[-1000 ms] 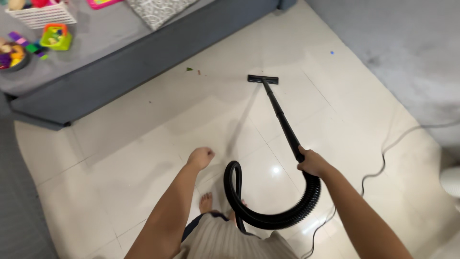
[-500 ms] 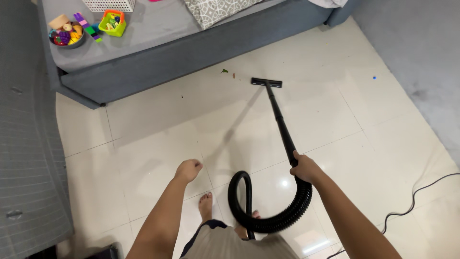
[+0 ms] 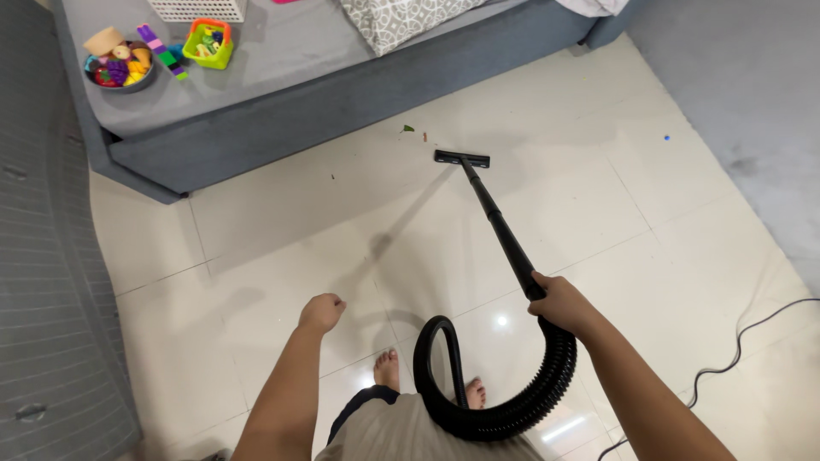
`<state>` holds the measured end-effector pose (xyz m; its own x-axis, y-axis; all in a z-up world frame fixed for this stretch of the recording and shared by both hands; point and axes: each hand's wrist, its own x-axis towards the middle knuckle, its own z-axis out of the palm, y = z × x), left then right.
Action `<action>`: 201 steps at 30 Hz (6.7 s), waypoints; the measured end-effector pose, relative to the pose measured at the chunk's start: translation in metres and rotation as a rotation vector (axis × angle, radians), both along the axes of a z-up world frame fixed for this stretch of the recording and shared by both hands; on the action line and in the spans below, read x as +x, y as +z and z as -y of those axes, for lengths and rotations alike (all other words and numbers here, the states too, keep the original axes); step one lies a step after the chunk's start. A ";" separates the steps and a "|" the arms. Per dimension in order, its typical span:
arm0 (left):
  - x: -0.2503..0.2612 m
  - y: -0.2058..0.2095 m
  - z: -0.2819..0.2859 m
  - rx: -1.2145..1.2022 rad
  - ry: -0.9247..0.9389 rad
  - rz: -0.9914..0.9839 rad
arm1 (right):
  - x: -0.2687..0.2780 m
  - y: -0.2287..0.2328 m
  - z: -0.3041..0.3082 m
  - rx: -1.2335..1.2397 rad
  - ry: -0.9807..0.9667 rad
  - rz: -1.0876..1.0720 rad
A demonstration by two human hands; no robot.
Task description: The person assembles a vacuum cleaner by attaching the brush head to the extension wand and connecting it to the hose, plugs the power cord into a wall outlet, and then vacuums the floor near a bed and along a wall.
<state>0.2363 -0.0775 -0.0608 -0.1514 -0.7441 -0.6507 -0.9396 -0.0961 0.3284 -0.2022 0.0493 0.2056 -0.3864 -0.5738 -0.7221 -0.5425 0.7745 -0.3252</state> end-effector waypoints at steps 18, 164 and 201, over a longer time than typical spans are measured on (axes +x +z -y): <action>-0.030 0.013 0.108 -0.476 -0.033 -0.279 | 0.051 -0.024 0.038 -0.002 0.151 -0.066; 0.085 -0.026 0.001 -0.094 0.372 -0.240 | 0.069 -0.102 0.010 0.111 0.492 -0.141; 0.068 0.006 -0.079 -0.224 0.355 -0.180 | 0.089 -0.056 -0.020 0.167 0.668 -0.115</action>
